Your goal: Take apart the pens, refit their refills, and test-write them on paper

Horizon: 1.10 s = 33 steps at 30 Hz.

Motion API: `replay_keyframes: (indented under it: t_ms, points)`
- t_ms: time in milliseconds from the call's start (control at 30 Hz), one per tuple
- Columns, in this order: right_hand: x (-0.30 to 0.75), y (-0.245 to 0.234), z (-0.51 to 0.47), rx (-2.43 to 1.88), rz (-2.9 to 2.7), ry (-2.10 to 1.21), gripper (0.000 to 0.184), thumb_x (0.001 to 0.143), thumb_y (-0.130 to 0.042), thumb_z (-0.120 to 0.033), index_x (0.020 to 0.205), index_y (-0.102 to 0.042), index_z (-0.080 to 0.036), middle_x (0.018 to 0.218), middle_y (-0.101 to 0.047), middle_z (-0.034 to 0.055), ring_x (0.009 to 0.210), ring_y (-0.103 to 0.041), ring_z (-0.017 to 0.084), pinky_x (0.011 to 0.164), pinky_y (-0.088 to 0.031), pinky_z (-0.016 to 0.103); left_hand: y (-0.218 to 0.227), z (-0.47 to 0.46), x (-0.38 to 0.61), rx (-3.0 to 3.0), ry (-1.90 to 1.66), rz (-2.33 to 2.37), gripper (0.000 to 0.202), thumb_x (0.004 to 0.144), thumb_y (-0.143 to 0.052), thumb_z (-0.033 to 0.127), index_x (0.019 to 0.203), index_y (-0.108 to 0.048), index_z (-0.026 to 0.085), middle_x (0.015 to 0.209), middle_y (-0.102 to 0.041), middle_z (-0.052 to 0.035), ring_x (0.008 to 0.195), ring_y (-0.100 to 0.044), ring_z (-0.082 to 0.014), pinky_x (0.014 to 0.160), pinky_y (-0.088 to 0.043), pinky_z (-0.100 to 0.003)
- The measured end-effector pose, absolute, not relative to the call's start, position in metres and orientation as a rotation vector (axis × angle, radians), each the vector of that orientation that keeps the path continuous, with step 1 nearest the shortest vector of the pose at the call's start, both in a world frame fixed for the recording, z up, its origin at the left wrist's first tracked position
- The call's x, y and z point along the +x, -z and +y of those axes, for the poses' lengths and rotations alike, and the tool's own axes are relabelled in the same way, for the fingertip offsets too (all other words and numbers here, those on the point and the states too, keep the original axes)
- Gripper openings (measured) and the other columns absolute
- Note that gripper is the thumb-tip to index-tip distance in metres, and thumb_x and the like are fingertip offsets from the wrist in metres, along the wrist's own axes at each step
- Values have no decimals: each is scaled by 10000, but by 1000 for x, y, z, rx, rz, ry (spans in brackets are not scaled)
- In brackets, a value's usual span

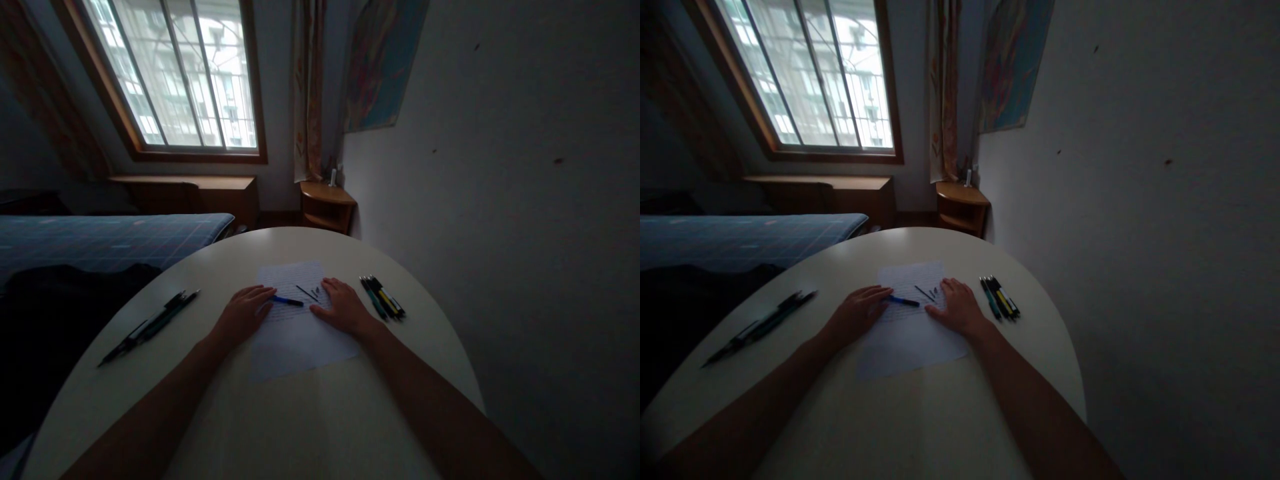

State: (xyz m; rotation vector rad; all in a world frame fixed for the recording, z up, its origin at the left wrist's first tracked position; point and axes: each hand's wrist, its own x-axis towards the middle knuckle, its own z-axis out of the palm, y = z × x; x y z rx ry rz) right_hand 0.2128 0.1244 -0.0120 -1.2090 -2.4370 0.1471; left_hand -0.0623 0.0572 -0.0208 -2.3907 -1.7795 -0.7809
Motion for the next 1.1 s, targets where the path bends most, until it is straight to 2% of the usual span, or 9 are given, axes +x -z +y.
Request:
replay_keyframes:
  t_ms: [100, 167, 300, 433, 567, 833, 1100]
  points:
    - [210, 8, 123, -1148, -2388, -138, 670, 798, -658, -495, 1335, -520, -119, 1364, -532, 183, 1280, -466, 296, 1090, -342, 455, 19, 57, -62, -2401, 816, -1769, 344, 934, -461, 405, 1163, -679, 270, 1182, -693, -40, 1137, -604, -221, 1057, -428, -428]
    - [207, 4, 119, -1066, -2359, -130, 580, 814, -666, -413, 1319, -543, -155, 1346, -548, 149, 1260, -474, 266, 1087, -348, 433, 18, 56, -61, -2397, 835, -1749, 314, 926, -478, 388, 1113, -699, 266, 1138, -708, -41, 1085, -622, -214, 1018, -459, -408]
    - [200, 0, 113, -857, -2414, -74, 316, 843, -647, -238, 1158, -673, -222, 1302, -587, 92, 1231, -489, 232, 1094, -331, 426, 15, 55, -58, -2378, 835, -1732, 274, 913, -504, 342, 1080, -705, 263, 1090, -720, -34, 1043, -630, -215, 977, -479, -400]
    - [196, -1, 112, -829, -2479, -65, 186, 853, -633, -178, 997, -740, -224, 1193, -655, 82, 1170, -528, 229, 1052, -375, 414, 14, 55, -53, -2386, 845, -1748, 295, 909, -507, 338, 1131, -687, 265, 1104, -719, -35, 1045, -630, -217, 971, -481, -400]
    - [195, -2, 114, -817, -2502, -83, 186, 872, -613, -153, 980, -743, -230, 1020, -723, 45, 1148, -538, 220, 1022, -394, 385, 15, 56, -51, -2425, 792, -1763, 310, 918, -493, 332, 1163, -673, 274, 1121, -716, -31, 1060, -625, -218, 988, -466, -407]
    - [193, -2, 112, -888, -2466, -105, 132, 885, -617, -199, 932, -740, -205, 926, -735, 46, 1026, -585, 213, 936, -442, 344, 17, 57, -52, -2420, 772, -1759, 274, 922, -509, 299, 1132, -685, 281, 1106, -717, -16, 1037, -620, -215, 959, -475, -385]
    - [191, -2, 111, -953, -2382, -199, 189, 850, -604, -139, 995, -714, -190, 933, -719, 58, 981, -605, 198, 916, -466, 324, 7, 50, -47, -2420, 715, -1794, 273, 945, -461, 272, 1060, -707, 293, 1075, -724, -3, 1011, -623, -205, 917, -489, -355]
